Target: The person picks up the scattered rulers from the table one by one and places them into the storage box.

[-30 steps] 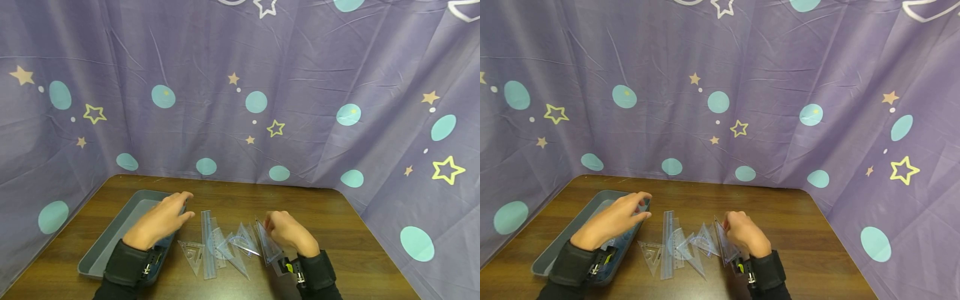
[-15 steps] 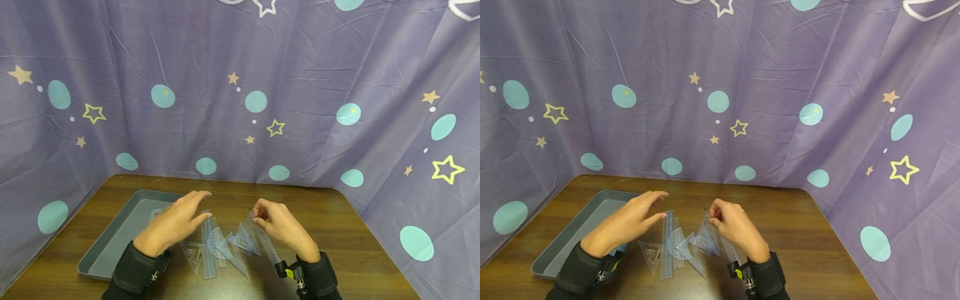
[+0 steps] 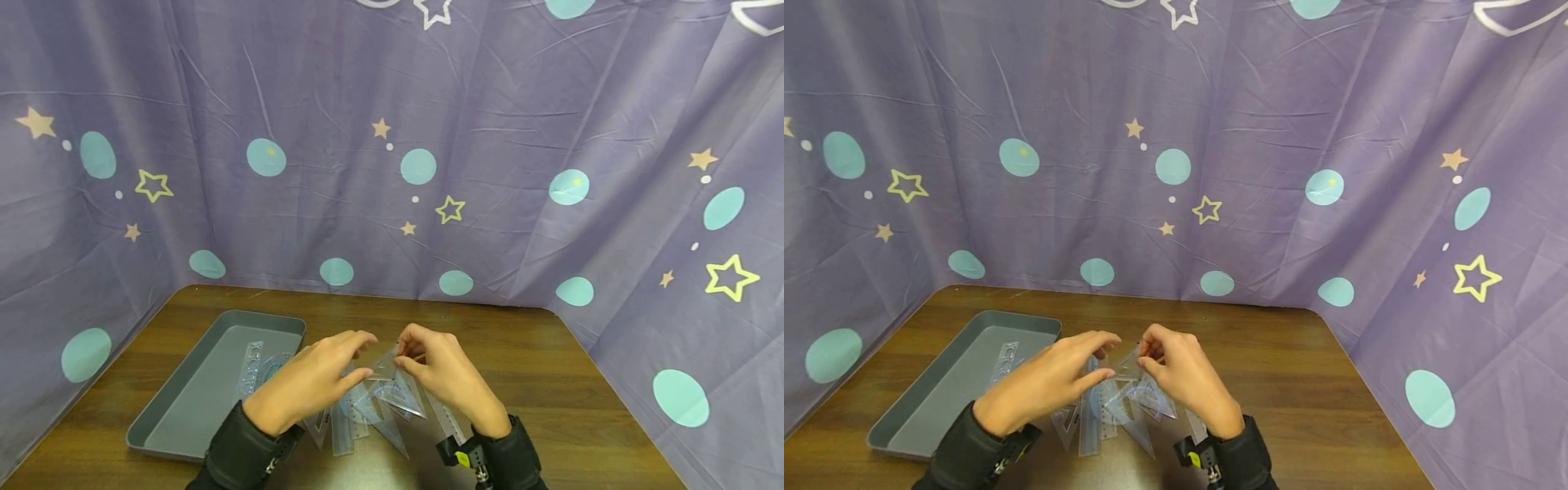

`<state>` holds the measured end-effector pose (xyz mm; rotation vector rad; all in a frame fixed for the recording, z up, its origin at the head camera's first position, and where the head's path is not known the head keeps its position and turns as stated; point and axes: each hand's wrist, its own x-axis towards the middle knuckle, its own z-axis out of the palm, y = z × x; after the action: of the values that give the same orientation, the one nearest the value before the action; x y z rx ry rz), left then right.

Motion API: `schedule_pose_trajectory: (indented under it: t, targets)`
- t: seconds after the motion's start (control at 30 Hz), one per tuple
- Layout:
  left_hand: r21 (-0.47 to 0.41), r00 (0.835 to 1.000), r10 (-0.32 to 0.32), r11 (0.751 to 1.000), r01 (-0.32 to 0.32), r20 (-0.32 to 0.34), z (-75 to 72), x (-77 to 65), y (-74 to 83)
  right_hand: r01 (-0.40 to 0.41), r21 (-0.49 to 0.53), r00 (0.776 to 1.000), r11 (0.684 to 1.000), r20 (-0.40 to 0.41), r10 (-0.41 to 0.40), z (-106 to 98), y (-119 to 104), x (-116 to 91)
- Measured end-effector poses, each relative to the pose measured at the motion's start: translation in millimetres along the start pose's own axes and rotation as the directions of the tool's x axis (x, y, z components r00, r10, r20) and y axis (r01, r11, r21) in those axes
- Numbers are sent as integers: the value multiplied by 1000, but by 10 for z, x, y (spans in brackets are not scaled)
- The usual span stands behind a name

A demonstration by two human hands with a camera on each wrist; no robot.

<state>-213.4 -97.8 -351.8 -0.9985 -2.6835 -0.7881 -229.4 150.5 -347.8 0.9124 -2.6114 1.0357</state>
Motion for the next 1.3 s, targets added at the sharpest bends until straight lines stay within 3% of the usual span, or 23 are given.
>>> schedule_pose_trajectory:
  t: [0.17, 0.43, 0.77, 1.3]
  targets:
    - [-21, 995, 102, 995, -102, -22, 79, 30, 32, 31, 17, 998, 999, -51, -30, 3, -41, -1]
    - [-23, 994, 105, 994, -106, -36, 129, 49, 63, 29, 45, 998, 999, -50, -27, -18, -58, -6]
    - [-15, 999, 37, 999, -38, -39, 74, 42, 36, 1, 37, 1000, 999, -15, 0, -43, -58, -12]
    - [11, 981, -100, 995, 103, -163, -389, -123, -298, -112, -99, 991, 989, -84, 104, -215, 137, -24]
